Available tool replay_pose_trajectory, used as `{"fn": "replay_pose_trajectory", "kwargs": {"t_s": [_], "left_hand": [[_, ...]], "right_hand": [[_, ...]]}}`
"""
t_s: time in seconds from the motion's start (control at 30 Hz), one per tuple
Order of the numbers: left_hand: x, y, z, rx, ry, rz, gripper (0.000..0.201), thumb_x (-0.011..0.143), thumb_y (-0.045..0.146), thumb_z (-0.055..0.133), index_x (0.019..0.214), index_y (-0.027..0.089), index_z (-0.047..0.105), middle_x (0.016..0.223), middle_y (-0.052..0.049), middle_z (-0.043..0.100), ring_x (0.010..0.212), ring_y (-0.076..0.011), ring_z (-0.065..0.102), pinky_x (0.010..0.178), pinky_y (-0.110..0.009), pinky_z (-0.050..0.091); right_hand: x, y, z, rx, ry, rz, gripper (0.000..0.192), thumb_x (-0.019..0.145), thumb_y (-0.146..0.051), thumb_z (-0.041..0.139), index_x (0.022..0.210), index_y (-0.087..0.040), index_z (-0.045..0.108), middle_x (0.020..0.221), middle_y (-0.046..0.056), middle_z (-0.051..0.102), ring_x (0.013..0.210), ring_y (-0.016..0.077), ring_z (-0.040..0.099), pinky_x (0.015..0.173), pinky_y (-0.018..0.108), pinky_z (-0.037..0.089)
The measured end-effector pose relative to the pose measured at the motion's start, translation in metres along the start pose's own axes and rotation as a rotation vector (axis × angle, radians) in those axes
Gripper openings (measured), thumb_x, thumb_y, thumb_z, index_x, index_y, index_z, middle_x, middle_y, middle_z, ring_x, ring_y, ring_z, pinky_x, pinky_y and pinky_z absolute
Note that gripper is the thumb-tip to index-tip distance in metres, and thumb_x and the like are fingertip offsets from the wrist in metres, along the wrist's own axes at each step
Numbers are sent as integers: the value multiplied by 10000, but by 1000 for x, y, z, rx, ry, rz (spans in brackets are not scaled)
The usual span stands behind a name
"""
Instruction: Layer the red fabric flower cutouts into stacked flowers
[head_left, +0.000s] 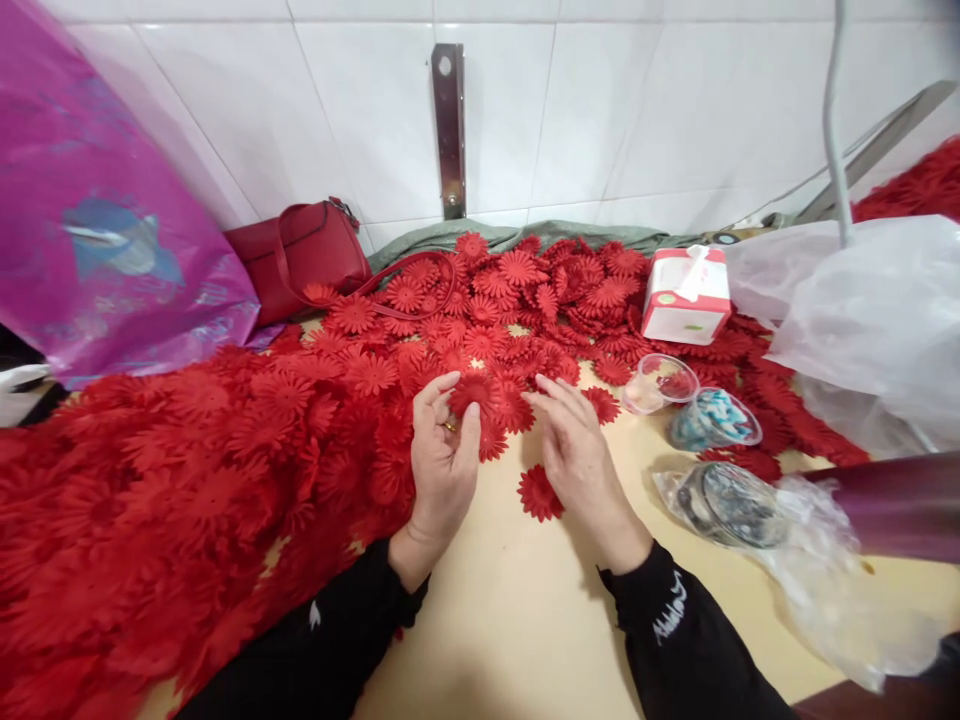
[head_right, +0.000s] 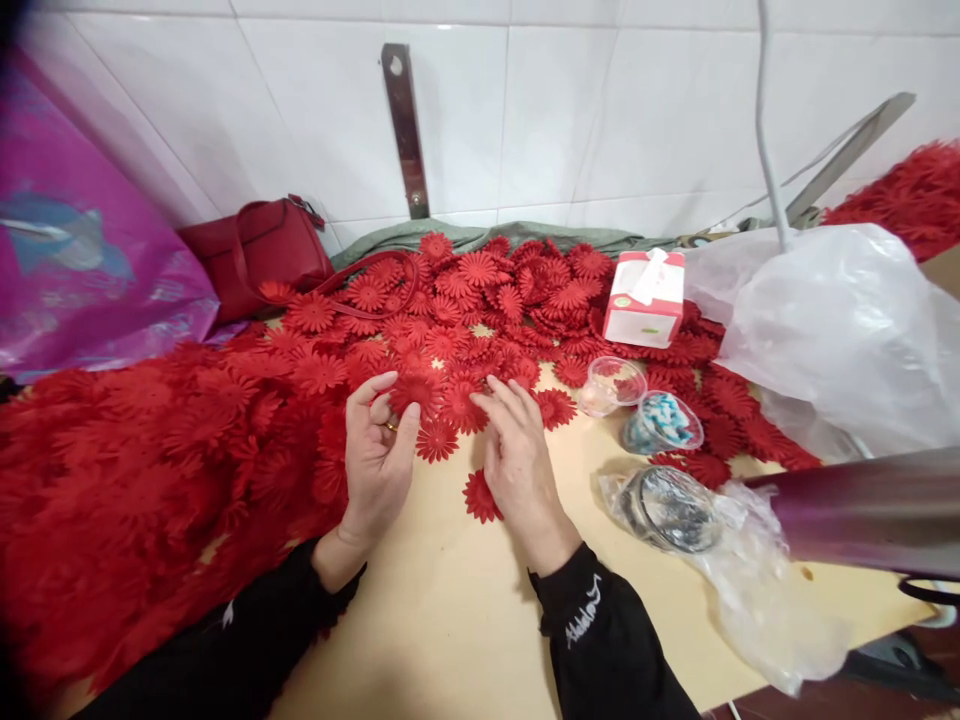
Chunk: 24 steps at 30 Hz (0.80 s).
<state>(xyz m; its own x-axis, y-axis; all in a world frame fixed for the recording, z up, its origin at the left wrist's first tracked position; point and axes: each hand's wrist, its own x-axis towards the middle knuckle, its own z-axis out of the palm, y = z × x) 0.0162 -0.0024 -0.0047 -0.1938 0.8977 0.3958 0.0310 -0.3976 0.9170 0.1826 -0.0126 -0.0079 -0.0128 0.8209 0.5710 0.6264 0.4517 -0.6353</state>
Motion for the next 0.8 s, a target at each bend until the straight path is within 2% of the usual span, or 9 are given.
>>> {"fn": "replay_pose_trajectory", "kwargs": {"t_s": [0.17, 0.37, 0.53, 0.63, 0.7, 0.8], "left_hand": [[3, -2, 2, -127, -24, -127, 364, 910, 308, 770, 1227, 215, 617, 1085, -55, 757, 936, -149, 736, 865, -274, 592], [4, -5, 2, -280, -166, -282, 267, 834, 333, 836, 1054, 209, 748, 1022, -33, 799, 929, -152, 737, 880, -273, 585], [5, 0, 2, -294, -253, -336, 345, 840, 332, 831, 1157, 221, 752, 1089, -39, 780, 924, -138, 699, 875, -258, 557], [7, 4, 1, -274, -328, -354, 201, 870, 362, 798, 962, 187, 760, 924, -20, 743, 842, -128, 653, 825, -248, 530], [8, 6, 0, -264, -309, -359, 216, 848, 374, 819, 856, 181, 721, 823, 7, 690, 770, -114, 603, 766, -235, 503], [8, 9, -1, -266, -268, -366, 281, 805, 391, 858, 806, 182, 670, 775, 27, 652, 717, -102, 560, 724, -229, 479]], "right_hand": [[2, -21, -7, 43, 175, 2, 276, 1016, -179, 560, 1245, -265, 687, 1267, 108, 732, 1246, 255, 665, 1127, 536, 510], [1, -38, -3, 94, 104, -71, 272, 983, -190, 671, 1236, -288, 696, 1304, 104, 663, 1245, 241, 652, 1101, 476, 550], [1, -38, 2, 151, 101, -12, 326, 987, -148, 657, 1282, -288, 661, 1266, 92, 678, 1254, 224, 643, 1090, 437, 564], [1, -37, 1, 154, 118, 7, 305, 991, -146, 651, 1260, -291, 665, 1257, 90, 671, 1192, 218, 663, 1026, 422, 595], [1, -36, 1, 138, 134, 8, 298, 989, -152, 651, 1254, -287, 664, 1283, 97, 650, 1164, 220, 666, 987, 423, 607], [0, -34, 0, 114, 151, 21, 298, 977, -170, 669, 1253, -282, 673, 1319, 109, 609, 1196, 242, 643, 1006, 458, 594]]}}
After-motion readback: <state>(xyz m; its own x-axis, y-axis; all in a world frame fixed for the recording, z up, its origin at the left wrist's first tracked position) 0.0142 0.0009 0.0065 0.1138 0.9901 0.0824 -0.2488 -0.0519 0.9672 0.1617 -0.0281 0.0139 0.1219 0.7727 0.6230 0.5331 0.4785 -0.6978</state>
